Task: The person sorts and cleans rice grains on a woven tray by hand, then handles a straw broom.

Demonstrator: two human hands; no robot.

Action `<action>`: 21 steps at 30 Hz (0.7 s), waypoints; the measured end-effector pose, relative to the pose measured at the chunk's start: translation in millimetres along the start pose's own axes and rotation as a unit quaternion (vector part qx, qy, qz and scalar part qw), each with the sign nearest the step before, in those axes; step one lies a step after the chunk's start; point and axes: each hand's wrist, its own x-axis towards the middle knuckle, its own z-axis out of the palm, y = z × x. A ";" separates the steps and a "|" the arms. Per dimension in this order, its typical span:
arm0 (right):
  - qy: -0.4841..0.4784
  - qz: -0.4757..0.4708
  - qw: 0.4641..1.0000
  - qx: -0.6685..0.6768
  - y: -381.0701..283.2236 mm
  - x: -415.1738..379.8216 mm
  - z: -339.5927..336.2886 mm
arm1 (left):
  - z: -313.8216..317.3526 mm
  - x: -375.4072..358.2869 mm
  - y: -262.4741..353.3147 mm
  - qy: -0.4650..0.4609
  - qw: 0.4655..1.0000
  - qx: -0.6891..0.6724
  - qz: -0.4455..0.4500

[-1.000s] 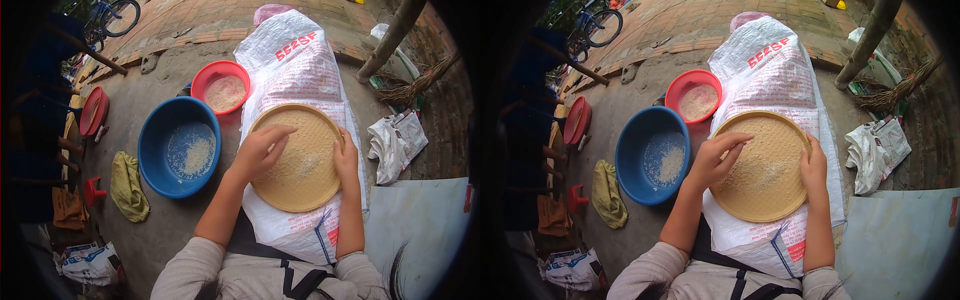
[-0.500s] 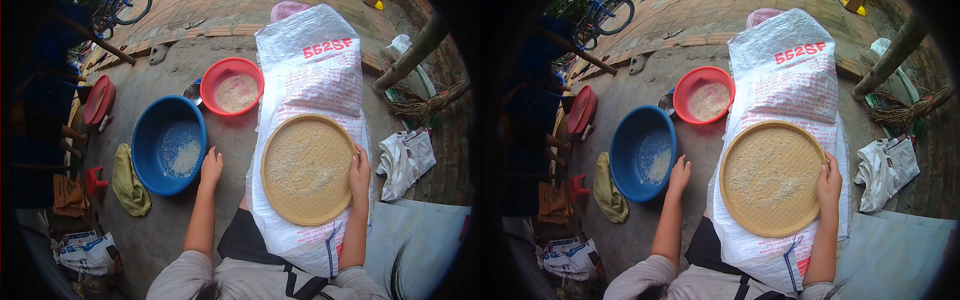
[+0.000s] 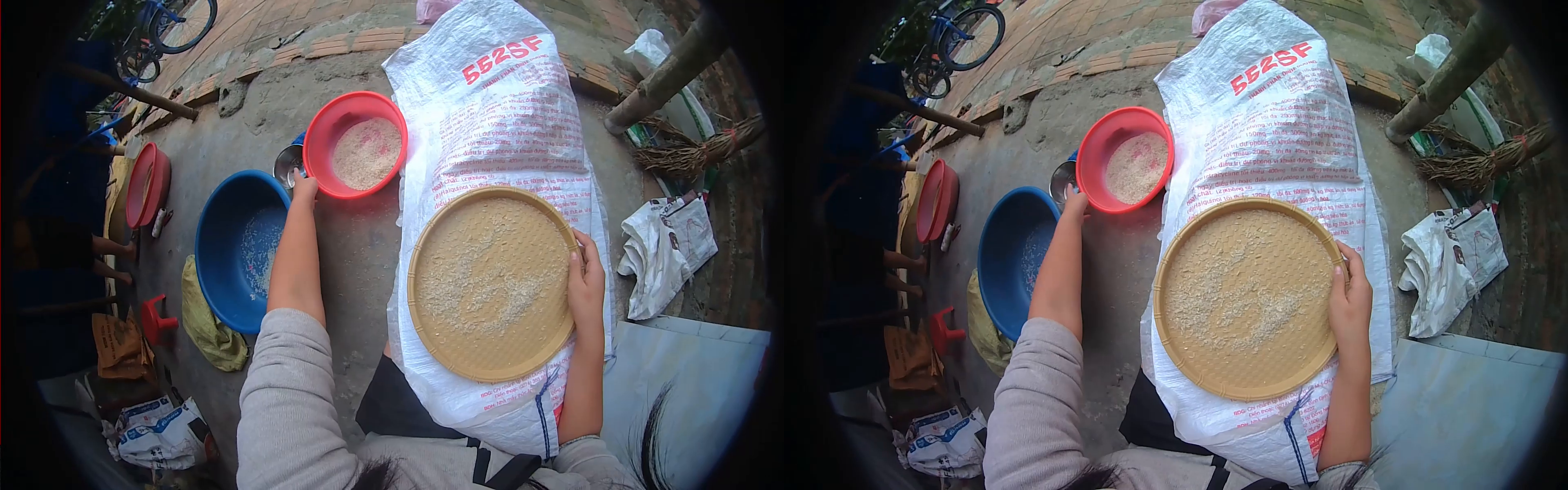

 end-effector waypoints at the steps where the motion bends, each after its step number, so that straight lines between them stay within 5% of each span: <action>1: -0.001 -0.004 1.000 0.003 1.1 0.6 -0.6 | 0.3 -4.5 5.0 -0.007 0.999 -0.033 -0.040; 3: 0.001 -0.003 1.000 0.004 -0.3 -1.9 -1.4 | 0.2 -11.6 4.5 -0.018 0.995 -0.061 -0.081; 6: -0.016 0.024 0.999 0.017 -7.5 -3.0 -3.3 | -4.4 -13.7 -9.2 -0.022 0.997 0.070 0.009; 8: -0.019 0.013 1.000 0.007 -5.7 -3.8 -3.5 | -0.7 -12.6 -33.6 0.083 0.914 0.362 0.160; 10: -0.020 0.006 1.000 -0.008 -7.9 -6.0 -3.8 | 5.5 -46.0 -40.3 0.043 0.943 0.301 0.133; 12: -0.017 -0.005 1.000 -0.025 -10.5 -8.9 -7.3 | 11.3 -88.3 -61.1 0.074 0.911 0.328 0.240; 16: -0.025 0.004 0.999 -0.031 -7.7 -15.5 -12.0 | 16.0 -151.0 -99.7 0.039 0.922 0.246 0.295; 21: -0.033 0.011 0.999 0.032 7.9 -17.2 -17.7 | 3.0 -198.5 -117.5 -0.152 0.891 0.300 0.305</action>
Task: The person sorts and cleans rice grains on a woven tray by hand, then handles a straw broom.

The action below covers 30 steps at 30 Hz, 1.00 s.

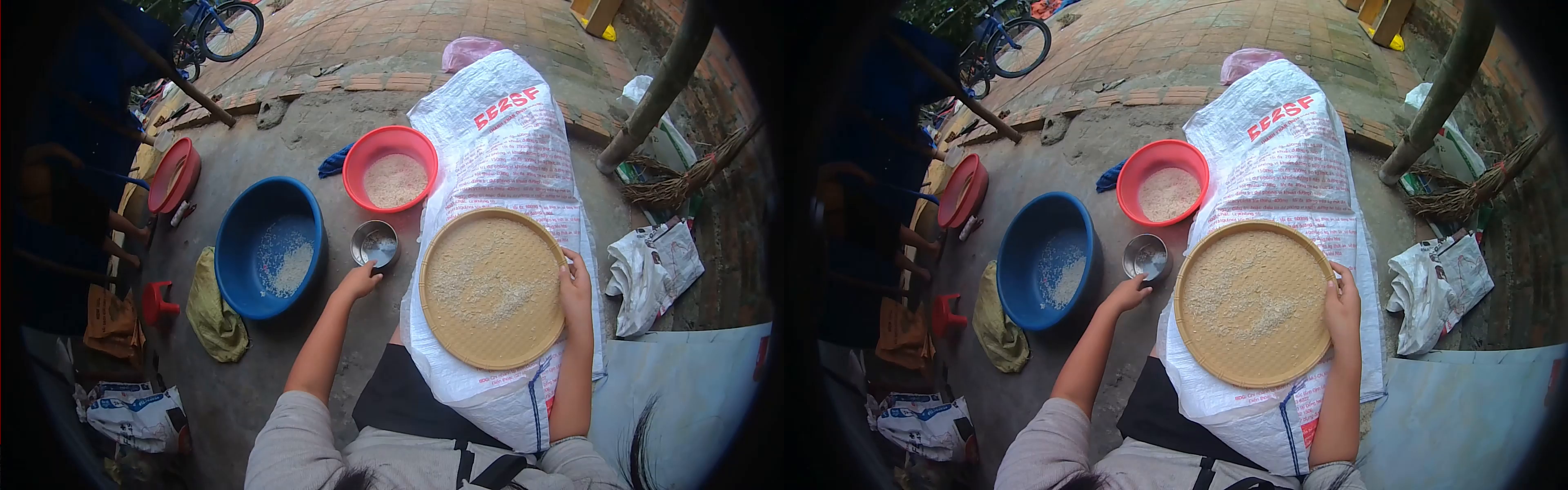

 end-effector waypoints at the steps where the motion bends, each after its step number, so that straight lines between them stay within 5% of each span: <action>1: -0.002 0.020 1.000 0.024 -0.8 -0.9 -1.8 | -15.6 -14.7 19.1 -0.060 0.998 0.019 -0.013; 5: 0.008 0.005 0.999 0.052 0.6 -3.2 -6.1 | -72.9 -46.9 91.1 0.025 0.979 -0.202 -0.016; 7: 0.015 -0.014 0.999 0.032 -11.4 -9.0 -8.3 | -93.5 -62.4 139.0 0.149 0.908 -0.386 0.063; 8: 0.020 -0.029 0.999 0.012 -17.8 -12.3 -8.6 | -94.5 -69.9 159.9 0.151 0.907 -0.388 0.068; 10: 0.033 -0.058 0.997 -0.024 -27.8 -18.8 -7.4 | -94.4 -82.3 201.3 0.213 0.909 -0.250 0.256; 12: 0.047 -0.091 0.992 -0.070 -30.8 -21.8 -8.0 | -88.9 -101.2 235.6 0.142 0.926 -0.115 0.329; 15: 0.056 -0.109 0.987 -0.107 -26.9 -23.4 -8.0 | -44.9 -100.7 251.1 0.129 0.943 0.096 0.292; 19: 0.074 -0.117 0.981 -0.137 -31.9 -27.4 -9.2 | -35.9 -106.4 258.8 0.073 0.918 0.106 0.375; 21: 0.066 -0.121 0.979 -0.153 -31.0 -27.6 -8.2 | -38.1 -106.7 257.9 -0.049 0.872 0.053 0.485; 22: 0.066 -0.120 0.978 -0.154 -29.1 -27.6 -7.0 | -37.0 -109.4 257.0 -0.018 0.863 0.036 0.504; 28: 0.011 -0.128 0.962 -0.240 -34.5 -33.8 1.4 | -38.8 -104.1 257.4 0.023 0.881 -0.072 0.466; 30: 0.023 -0.213 0.923 -0.320 -32.6 -34.5 7.3 | -36.6 -100.9 253.0 0.040 0.887 -0.095 0.450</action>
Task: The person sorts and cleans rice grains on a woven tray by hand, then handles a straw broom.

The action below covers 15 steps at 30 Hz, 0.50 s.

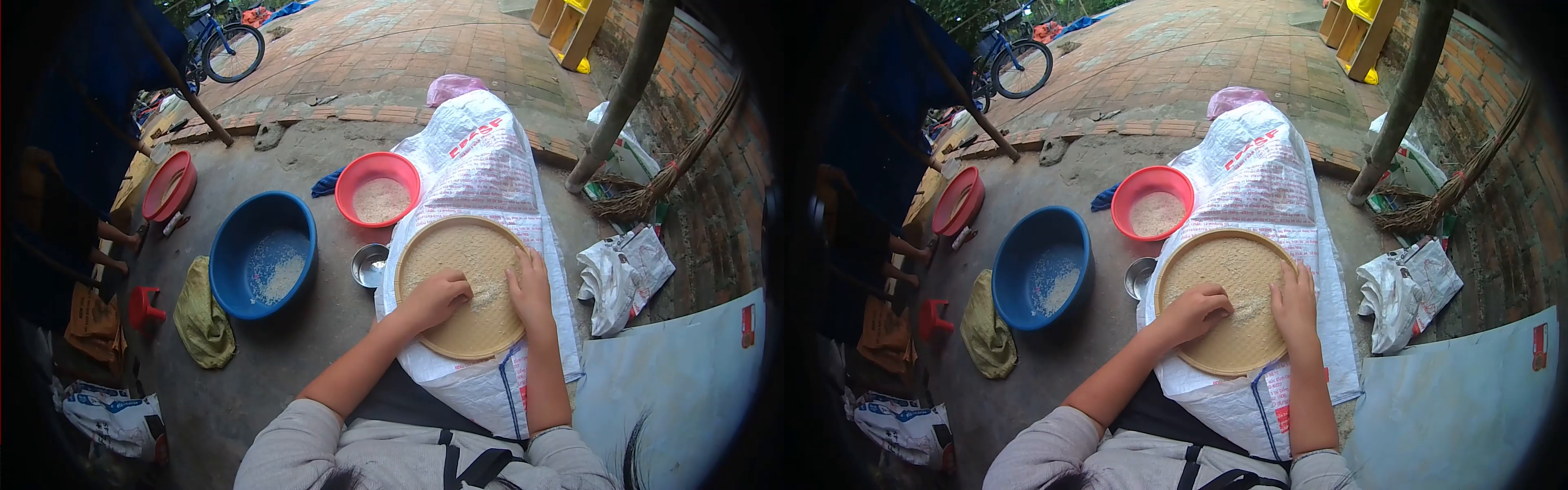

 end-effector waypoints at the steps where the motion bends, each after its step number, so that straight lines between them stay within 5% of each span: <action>1: -0.001 0.000 1.000 -0.001 -3.1 -0.8 0.6 | 0.5 -0.8 -2.4 0.027 0.999 -0.010 -0.016; 8: -0.137 -0.166 0.976 0.036 -55.6 -11.0 -17.3 | -12.6 -3.2 -7.6 0.050 0.981 -0.134 -0.128; 10: -0.126 -0.212 0.967 0.071 -67.2 -12.7 -17.5 | -11.9 -3.6 -14.4 0.119 0.877 -0.410 -0.222; 15: -0.196 -0.208 0.952 0.113 -71.7 -13.4 -4.4 | -17.8 -1.7 -24.9 0.167 0.786 -0.516 -0.296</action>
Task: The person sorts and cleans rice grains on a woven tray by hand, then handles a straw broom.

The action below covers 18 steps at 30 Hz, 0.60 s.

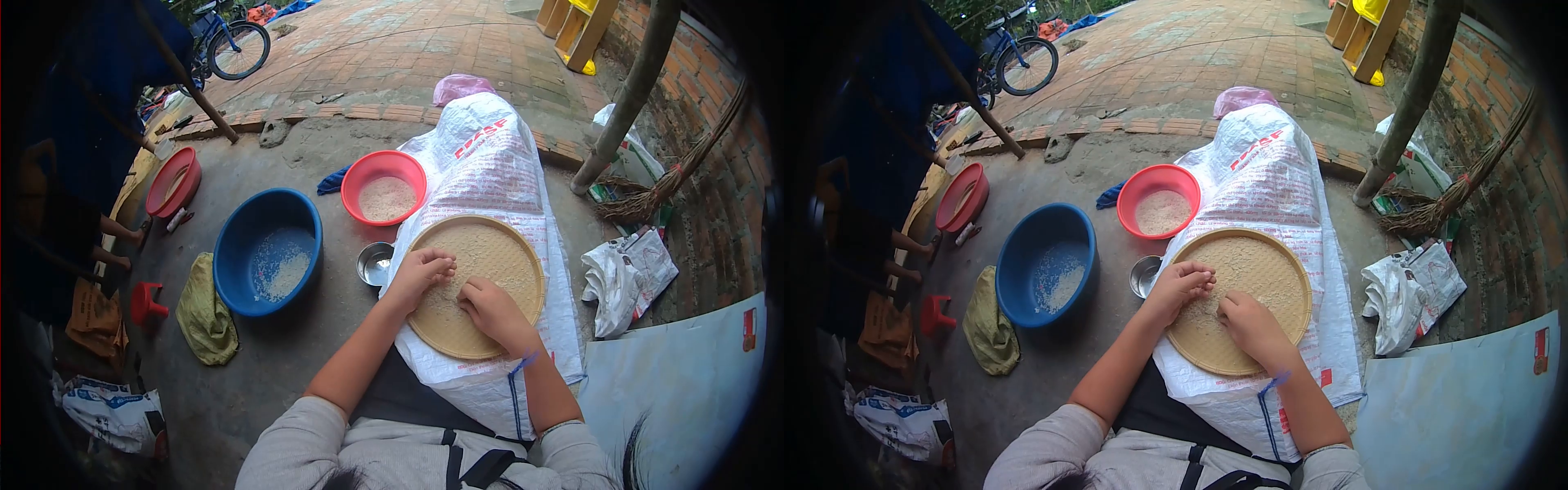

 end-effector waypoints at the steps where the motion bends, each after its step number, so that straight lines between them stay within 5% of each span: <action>1: 0.009 -0.007 1.000 0.011 0.6 0.1 2.1 | -0.7 0.6 0.8 0.004 1.000 -0.019 -0.024; 5: 0.035 -0.005 0.998 0.060 0.4 4.9 -4.3 | -6.1 3.4 1.2 0.005 0.994 -0.070 -0.079; 7: 0.182 0.016 0.975 0.124 -7.3 11.2 -6.1 | -5.1 1.9 5.3 -0.026 0.990 -0.105 -0.096; 8: 0.180 0.020 0.975 0.125 -11.5 15.3 -6.3 | -3.5 0.7 5.8 -0.060 0.982 -0.140 -0.114; 10: 0.214 -0.059 0.964 0.143 -19.0 22.9 -5.2 | 3.0 -2.1 9.3 -0.097 0.974 -0.166 -0.119; 14: 0.262 -0.064 0.963 0.011 -4.5 17.3 -12.7 | -5.0 1.4 -0.9 -0.091 0.977 -0.158 -0.113; 18: 0.342 0.085 0.931 -0.097 49.5 -8.8 -31.5 | -18.0 -0.1 11.9 -0.077 0.942 -0.321 -0.057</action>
